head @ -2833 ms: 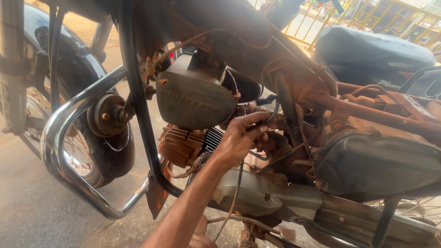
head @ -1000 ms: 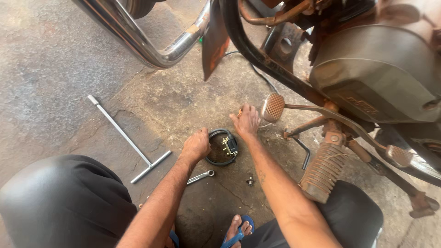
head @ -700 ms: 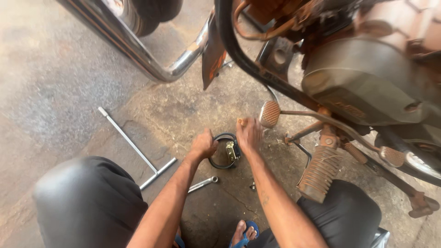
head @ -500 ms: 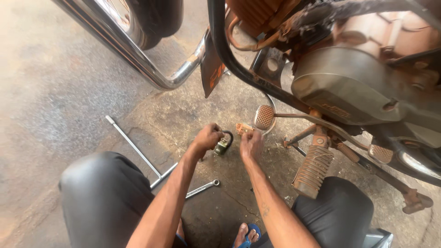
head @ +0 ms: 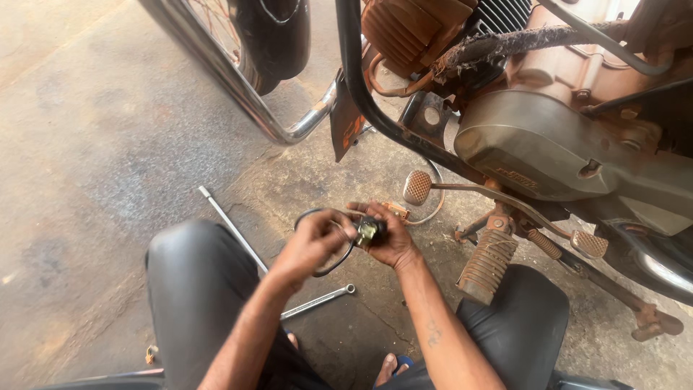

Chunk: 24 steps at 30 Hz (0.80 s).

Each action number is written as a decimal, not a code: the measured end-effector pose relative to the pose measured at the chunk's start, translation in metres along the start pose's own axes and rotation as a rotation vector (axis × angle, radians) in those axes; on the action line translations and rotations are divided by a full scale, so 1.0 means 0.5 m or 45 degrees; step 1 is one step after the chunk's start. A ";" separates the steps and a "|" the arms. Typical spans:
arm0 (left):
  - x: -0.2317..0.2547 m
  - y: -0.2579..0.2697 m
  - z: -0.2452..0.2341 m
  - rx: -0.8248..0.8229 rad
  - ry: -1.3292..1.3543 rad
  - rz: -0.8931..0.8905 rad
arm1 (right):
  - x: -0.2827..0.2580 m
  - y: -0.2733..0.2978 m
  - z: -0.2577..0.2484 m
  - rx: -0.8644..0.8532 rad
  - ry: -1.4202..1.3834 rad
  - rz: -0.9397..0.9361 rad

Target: The person works on a motorcycle, using a T-handle socket wrench to unscrew bolts from the frame, reaching into the chassis to handle wires and components, and installing a new ignition coil by hand and connecting electrical leads.

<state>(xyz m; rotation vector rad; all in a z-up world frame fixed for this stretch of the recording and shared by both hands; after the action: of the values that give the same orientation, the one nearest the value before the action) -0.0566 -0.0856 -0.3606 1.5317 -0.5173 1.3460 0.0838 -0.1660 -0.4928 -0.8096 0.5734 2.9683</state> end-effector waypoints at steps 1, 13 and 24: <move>0.007 0.015 -0.016 0.044 0.257 -0.015 | -0.008 0.015 0.005 0.187 0.135 -0.003; 0.188 0.073 -0.077 0.084 0.591 0.091 | -0.157 0.206 0.295 0.498 1.437 -0.349; 0.156 0.095 0.003 -0.037 0.079 0.641 | -0.308 0.328 0.444 0.089 0.098 -0.353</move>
<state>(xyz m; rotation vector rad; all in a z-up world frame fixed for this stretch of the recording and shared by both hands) -0.0724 -0.0847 -0.2705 1.3802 -0.9209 1.7489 0.0912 -0.2283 -0.1832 -0.9171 0.5164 2.6623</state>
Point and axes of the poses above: each hand's wrist, its own y-axis away from the middle knuckle, its own z-axis out of the palm, x = y × z, the point moved 7 cm from there along -y, towards the middle knuckle, and after that the axes turned 8 degrees about y, right-handed, at the moved point
